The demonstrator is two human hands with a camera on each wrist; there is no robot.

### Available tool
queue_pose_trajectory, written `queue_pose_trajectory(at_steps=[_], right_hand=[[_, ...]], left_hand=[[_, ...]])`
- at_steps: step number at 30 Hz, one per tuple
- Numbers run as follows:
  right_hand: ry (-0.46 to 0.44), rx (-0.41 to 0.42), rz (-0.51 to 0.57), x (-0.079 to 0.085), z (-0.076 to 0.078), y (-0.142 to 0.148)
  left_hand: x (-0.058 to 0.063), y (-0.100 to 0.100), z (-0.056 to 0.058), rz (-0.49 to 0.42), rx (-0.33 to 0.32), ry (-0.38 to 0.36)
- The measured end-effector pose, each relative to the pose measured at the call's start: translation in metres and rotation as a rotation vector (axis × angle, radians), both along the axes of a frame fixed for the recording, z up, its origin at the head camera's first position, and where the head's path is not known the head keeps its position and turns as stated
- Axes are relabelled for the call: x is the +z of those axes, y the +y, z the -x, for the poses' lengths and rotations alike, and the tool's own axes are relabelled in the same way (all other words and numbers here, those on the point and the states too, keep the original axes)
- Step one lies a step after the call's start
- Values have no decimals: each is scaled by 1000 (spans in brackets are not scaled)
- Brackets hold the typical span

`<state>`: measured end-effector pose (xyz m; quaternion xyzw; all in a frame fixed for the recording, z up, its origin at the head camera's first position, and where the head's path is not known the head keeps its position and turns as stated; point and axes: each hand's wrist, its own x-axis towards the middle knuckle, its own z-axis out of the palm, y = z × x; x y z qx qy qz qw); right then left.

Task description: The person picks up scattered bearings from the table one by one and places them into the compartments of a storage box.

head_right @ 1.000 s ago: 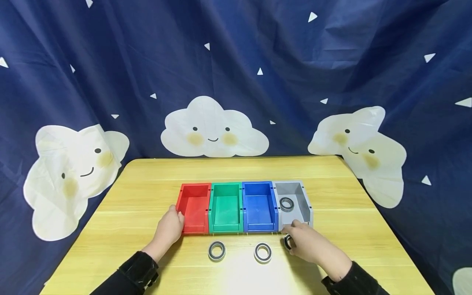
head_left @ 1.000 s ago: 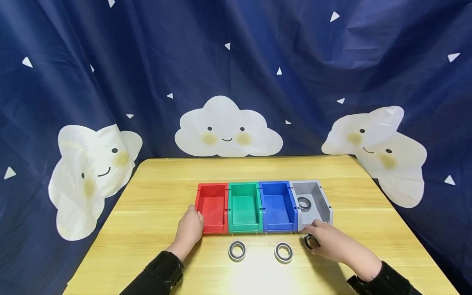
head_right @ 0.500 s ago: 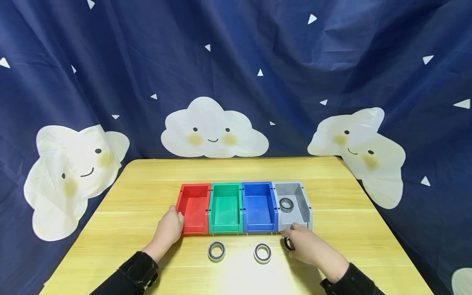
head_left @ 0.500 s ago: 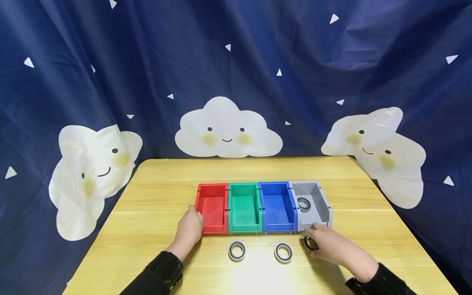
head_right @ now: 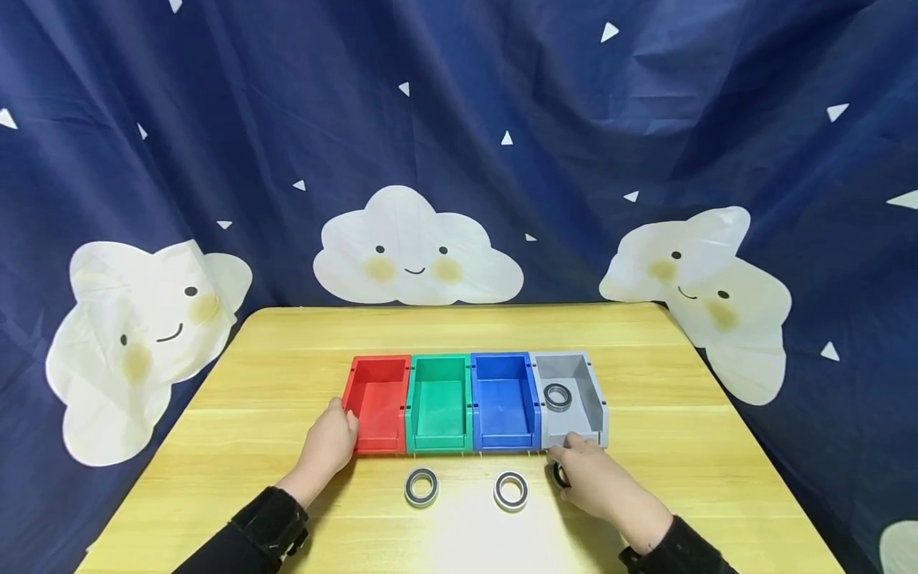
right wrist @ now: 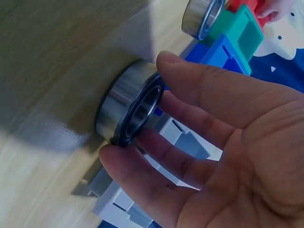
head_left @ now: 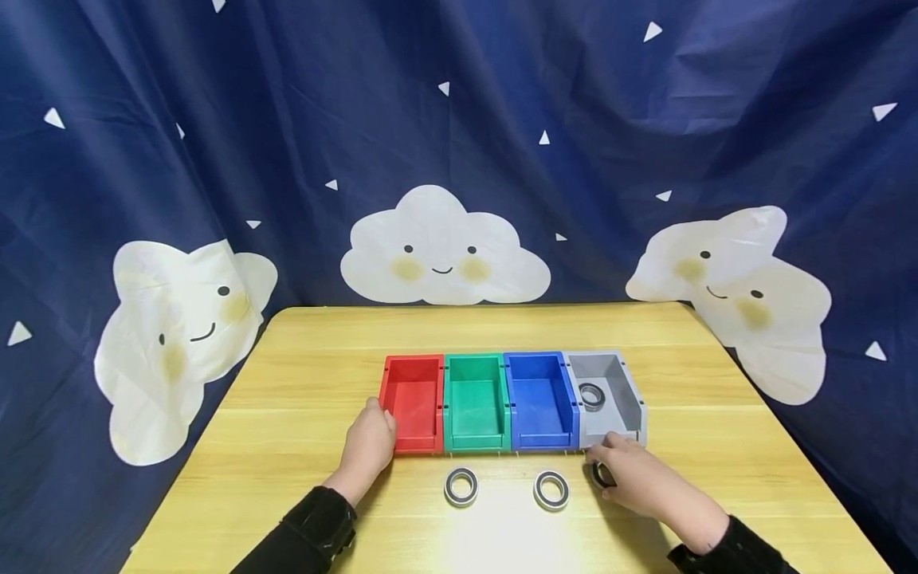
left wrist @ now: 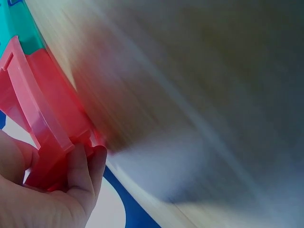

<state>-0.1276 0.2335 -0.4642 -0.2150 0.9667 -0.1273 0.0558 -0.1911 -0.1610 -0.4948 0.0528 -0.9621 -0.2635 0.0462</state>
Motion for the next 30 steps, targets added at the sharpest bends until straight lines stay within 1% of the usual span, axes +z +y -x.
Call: queue_pose_trajectory(at_steps=[6,9,13,21,30], right_hand=[[36,-2,0,-3,0,1],[29,6,15,-5,-1,1],[1,9,35,-8,-1,2],[-17,-8,19,-9,-2,1],[3,-4,18,-11,-5,2]], left_hand=[[1,0,0,-4,3,-7],[2,0,1,-4,10,-20],[2,0,2,-2,11,-19],[0,0,1,-1,2,-12],[-3,0,1,4,5,-6]])
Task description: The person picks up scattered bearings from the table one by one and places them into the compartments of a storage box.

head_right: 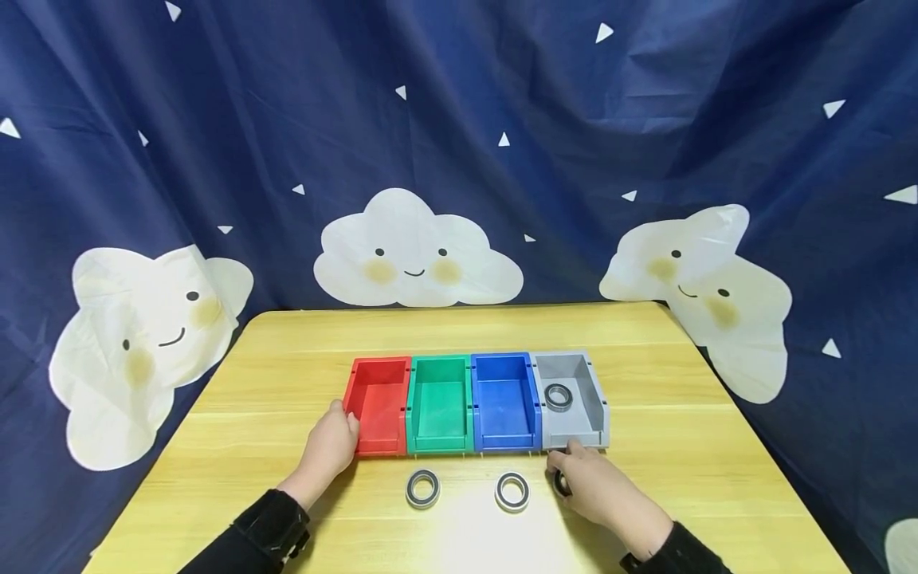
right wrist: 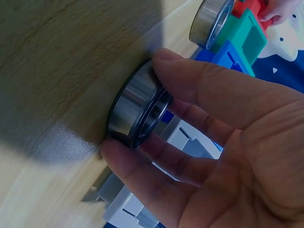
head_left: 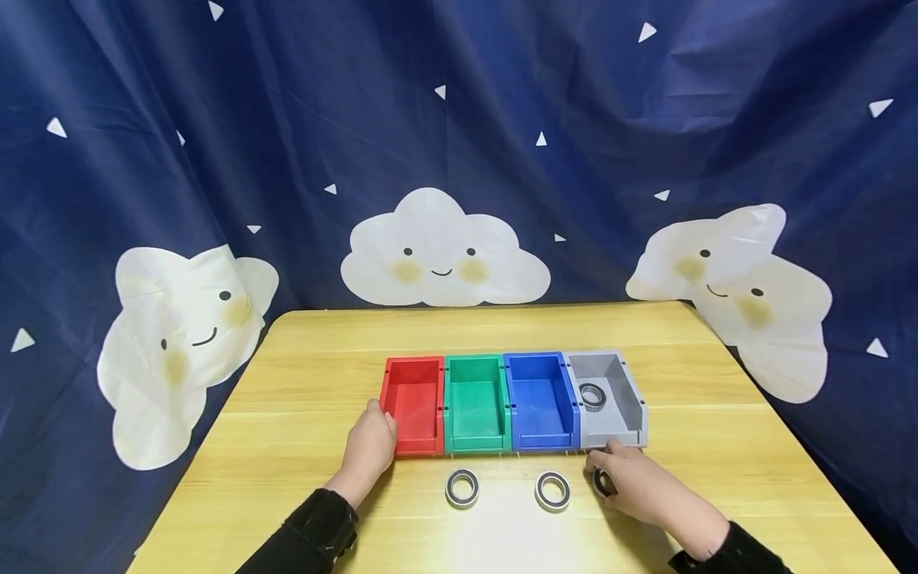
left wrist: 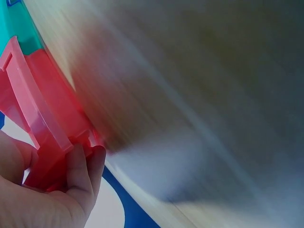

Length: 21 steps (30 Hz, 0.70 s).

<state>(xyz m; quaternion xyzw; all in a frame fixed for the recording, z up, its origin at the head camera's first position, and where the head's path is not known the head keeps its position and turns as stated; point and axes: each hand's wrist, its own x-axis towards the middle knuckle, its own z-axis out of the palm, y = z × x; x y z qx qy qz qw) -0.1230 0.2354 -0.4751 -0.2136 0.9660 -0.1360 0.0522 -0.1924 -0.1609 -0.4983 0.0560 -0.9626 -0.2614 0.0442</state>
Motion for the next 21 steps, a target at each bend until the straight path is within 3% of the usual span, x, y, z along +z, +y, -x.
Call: queue_pose_trajectory(at_steps=[13,21], right_hand=[[9,-7,0,1,0,-1],[-4,11,23,11,2,0]], left_hand=[[1,1,0,5,-15,28],[1,0,-1,1,-13,25]])
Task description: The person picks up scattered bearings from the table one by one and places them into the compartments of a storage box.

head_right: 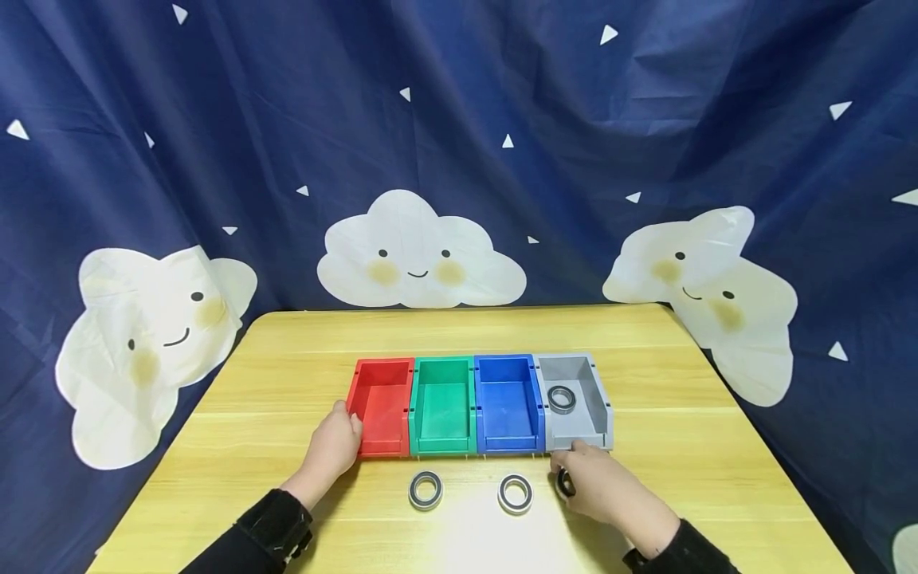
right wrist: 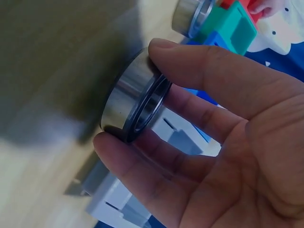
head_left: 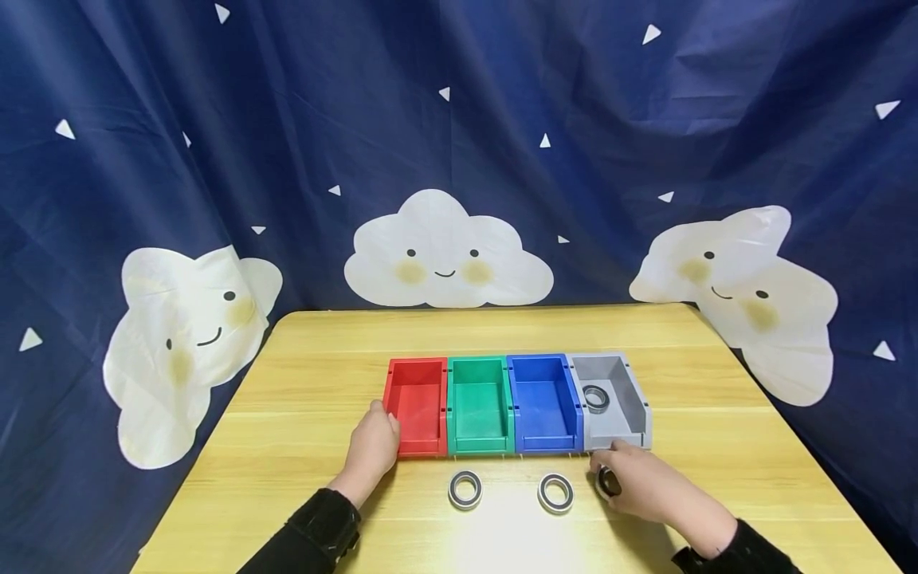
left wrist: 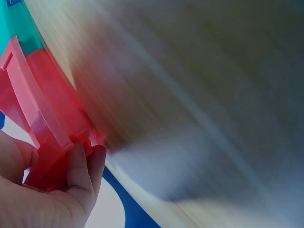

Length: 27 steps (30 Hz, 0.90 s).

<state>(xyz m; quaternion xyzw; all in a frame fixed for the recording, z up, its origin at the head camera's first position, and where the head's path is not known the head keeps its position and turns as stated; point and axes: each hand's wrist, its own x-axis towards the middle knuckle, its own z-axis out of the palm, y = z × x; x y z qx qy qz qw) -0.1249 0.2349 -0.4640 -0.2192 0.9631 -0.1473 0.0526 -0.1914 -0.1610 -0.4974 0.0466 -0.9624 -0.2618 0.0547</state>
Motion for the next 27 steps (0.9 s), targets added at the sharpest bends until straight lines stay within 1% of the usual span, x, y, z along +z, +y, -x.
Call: queue_pose_trajectory(at_steps=[4,11,17,27], right_hand=[[-7,-1,-10,7,2,2],[23,39,-18,17,7,7],[-5,42,-1,27,10,9],[6,74,-36,46,16,8]], left_hand=[[-1,0,0,-5,1,-10],[-3,-1,0,-6,0,-15],[-2,-1,1,-3,3,-21],[-2,0,1,11,-3,0]])
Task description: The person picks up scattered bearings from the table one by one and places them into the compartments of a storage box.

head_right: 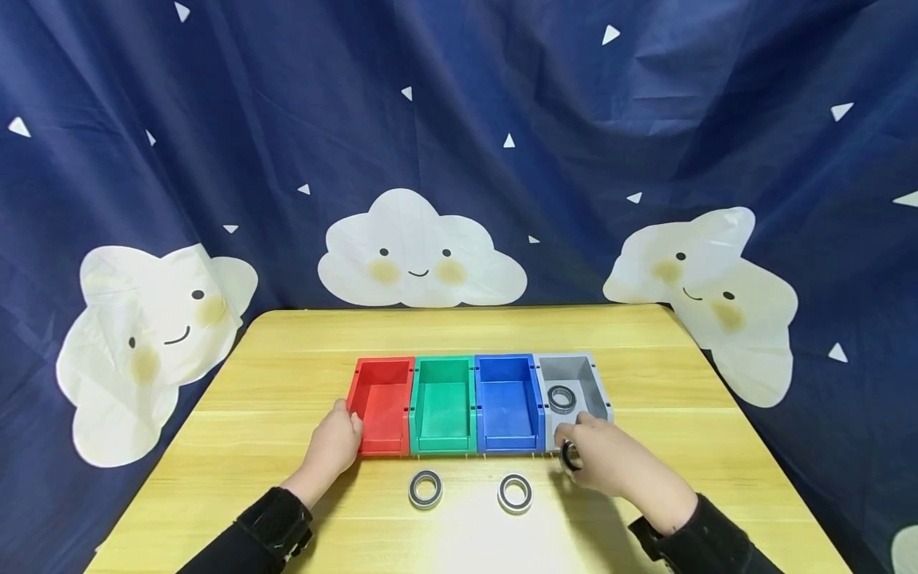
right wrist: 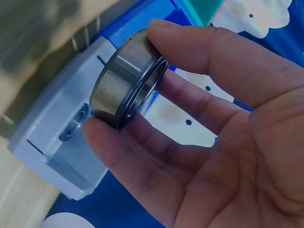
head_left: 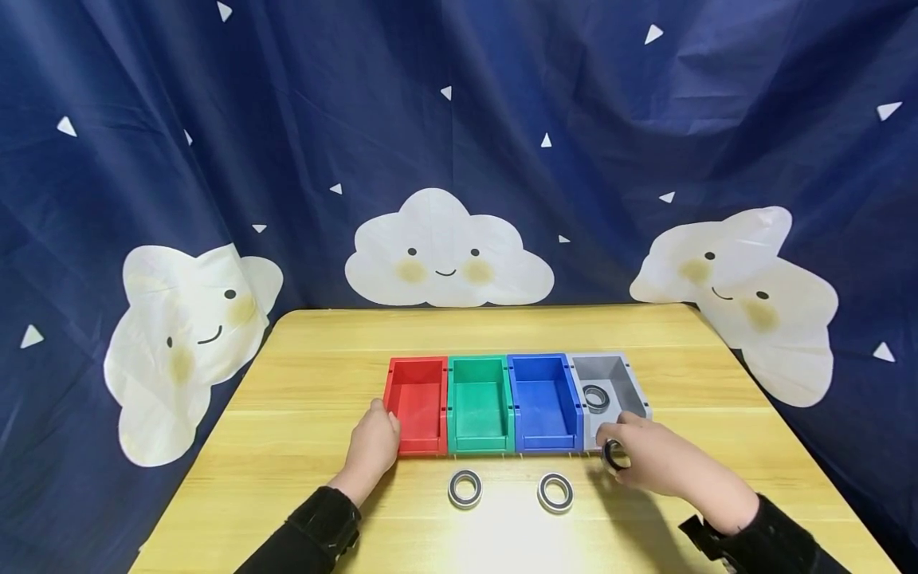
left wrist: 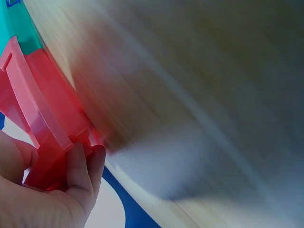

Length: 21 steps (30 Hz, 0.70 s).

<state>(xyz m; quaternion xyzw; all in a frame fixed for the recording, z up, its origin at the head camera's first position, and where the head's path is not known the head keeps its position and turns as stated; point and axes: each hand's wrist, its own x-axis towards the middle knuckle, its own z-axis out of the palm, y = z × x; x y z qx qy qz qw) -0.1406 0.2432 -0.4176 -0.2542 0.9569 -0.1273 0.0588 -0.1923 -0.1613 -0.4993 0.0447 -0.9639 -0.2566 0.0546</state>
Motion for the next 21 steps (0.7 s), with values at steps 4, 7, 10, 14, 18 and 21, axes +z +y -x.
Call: queue_pose_trajectory(at_steps=[4,7,10,14,18,21], right_hand=[[0,10,-13,6,2,-2],[-6,9,-17,10,3,-4],[1,14,-20,14,5,-5],[1,15,-27,17,9,-6],[1,17,-32,20,11,-8],[12,27,-31,23,15,-9]], left_hand=[[0,0,0,5,3,-5],[1,0,1,-1,4,-10],[2,0,1,-7,3,-8],[3,0,1,-9,8,-11],[3,0,1,-5,10,-9],[2,0,0,-2,9,-5]])
